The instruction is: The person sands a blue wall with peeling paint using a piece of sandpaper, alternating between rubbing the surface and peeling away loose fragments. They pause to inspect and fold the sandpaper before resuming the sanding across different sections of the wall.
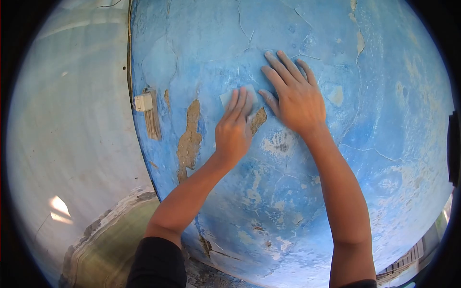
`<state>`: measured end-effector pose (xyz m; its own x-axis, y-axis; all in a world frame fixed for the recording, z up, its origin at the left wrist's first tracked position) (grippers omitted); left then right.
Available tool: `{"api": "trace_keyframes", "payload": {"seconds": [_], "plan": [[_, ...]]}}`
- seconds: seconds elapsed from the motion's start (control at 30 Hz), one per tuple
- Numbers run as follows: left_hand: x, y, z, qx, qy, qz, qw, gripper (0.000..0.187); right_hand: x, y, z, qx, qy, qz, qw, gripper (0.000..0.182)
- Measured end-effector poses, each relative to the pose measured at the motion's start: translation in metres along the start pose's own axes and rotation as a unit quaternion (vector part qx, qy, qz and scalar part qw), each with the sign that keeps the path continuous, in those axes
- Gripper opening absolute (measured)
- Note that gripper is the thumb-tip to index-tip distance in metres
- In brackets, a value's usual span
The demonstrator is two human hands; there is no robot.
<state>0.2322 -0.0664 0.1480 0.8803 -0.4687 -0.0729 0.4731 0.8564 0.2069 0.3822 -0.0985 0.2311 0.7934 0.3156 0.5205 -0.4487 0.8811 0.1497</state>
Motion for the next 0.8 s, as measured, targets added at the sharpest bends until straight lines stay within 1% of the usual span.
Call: {"api": "trace_keyframes", "payload": {"seconds": [0.03, 0.07, 0.13, 0.17, 0.2, 0.27, 0.37, 0.4, 0.47, 0.5, 0.57, 0.6, 0.67, 0.7, 0.77, 0.8], "plan": [[0.009, 0.001, -0.004, -0.018, 0.062, 0.0, 0.998, 0.044, 0.001, 0.0, 0.0, 0.001, 0.001, -0.005, 1.0, 0.042], [0.002, 0.0, 0.002, -0.017, 0.065, 0.0, 0.998, 0.044, 0.001, 0.0, 0.001, 0.004, 0.001, -0.006, 1.0, 0.042], [-0.025, -0.009, 0.03, -0.008, -0.012, 0.017, 1.0, 0.049, 0.001, 0.001, 0.0, 0.005, 0.009, 0.006, 1.0, 0.043], [-0.031, -0.006, 0.031, 0.009, -0.012, 0.014, 1.0, 0.051, 0.001, 0.002, 0.0, 0.003, 0.012, 0.009, 1.0, 0.043], [-0.028, -0.004, 0.02, 0.002, -0.014, 0.015, 1.0, 0.051, 0.001, 0.001, 0.001, 0.003, 0.008, 0.005, 1.0, 0.043], [0.0, 0.001, -0.001, -0.025, 0.07, -0.014, 0.997, 0.053, 0.0, -0.001, -0.001, 0.001, 0.002, 0.0, 1.0, 0.043], [-0.016, -0.005, 0.016, -0.044, 0.095, 0.01, 0.994, 0.054, 0.001, 0.0, 0.002, 0.001, 0.001, 0.004, 1.0, 0.043], [-0.015, -0.003, 0.018, -0.046, 0.095, 0.012, 0.994, 0.054, 0.001, 0.001, 0.002, 0.0, 0.0, 0.003, 1.0, 0.042], [-0.018, -0.005, 0.022, -0.001, 0.032, 0.022, 0.999, 0.06, 0.0, 0.002, 0.0, -0.005, 0.002, 0.005, 1.0, 0.042], [-0.018, -0.004, 0.015, -0.002, 0.03, 0.021, 0.999, 0.06, 0.0, 0.001, 0.0, -0.001, -0.001, 0.003, 1.0, 0.042], [0.001, 0.004, -0.005, -0.036, 0.156, -0.01, 0.987, 0.057, -0.001, -0.001, 0.002, 0.007, -0.008, -0.004, 1.0, 0.042], [-0.003, 0.003, 0.006, -0.029, 0.161, -0.013, 0.986, 0.057, -0.001, -0.001, 0.002, 0.008, -0.007, 0.002, 1.0, 0.041], [-0.024, -0.005, 0.026, -0.007, 0.103, -0.001, 0.995, 0.058, -0.001, -0.001, 0.004, 0.003, -0.006, 0.005, 1.0, 0.041], [-0.017, -0.003, 0.023, -0.007, 0.105, -0.006, 0.994, 0.058, -0.001, -0.001, 0.006, 0.004, -0.008, 0.007, 1.0, 0.04], [-0.002, -0.001, 0.01, -0.001, 0.069, -0.036, 0.997, 0.058, -0.002, -0.003, 0.002, -0.001, -0.007, 0.007, 1.0, 0.04], [-0.009, -0.001, 0.015, 0.002, 0.072, -0.04, 0.997, 0.058, -0.002, -0.002, 0.003, -0.001, -0.013, 0.007, 1.0, 0.039]]}}
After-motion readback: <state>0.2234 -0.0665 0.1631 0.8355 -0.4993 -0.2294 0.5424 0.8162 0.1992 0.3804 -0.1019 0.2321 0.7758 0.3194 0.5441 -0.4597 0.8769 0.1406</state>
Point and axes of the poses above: each hand's wrist, its own z-axis towards the middle knuckle, its own y-axis out of the palm, x = y × z, the point moved 8 cm from there along z, towards the middle knuckle, and after that the axes turned 11 degrees about x, right-handed, at the moved point
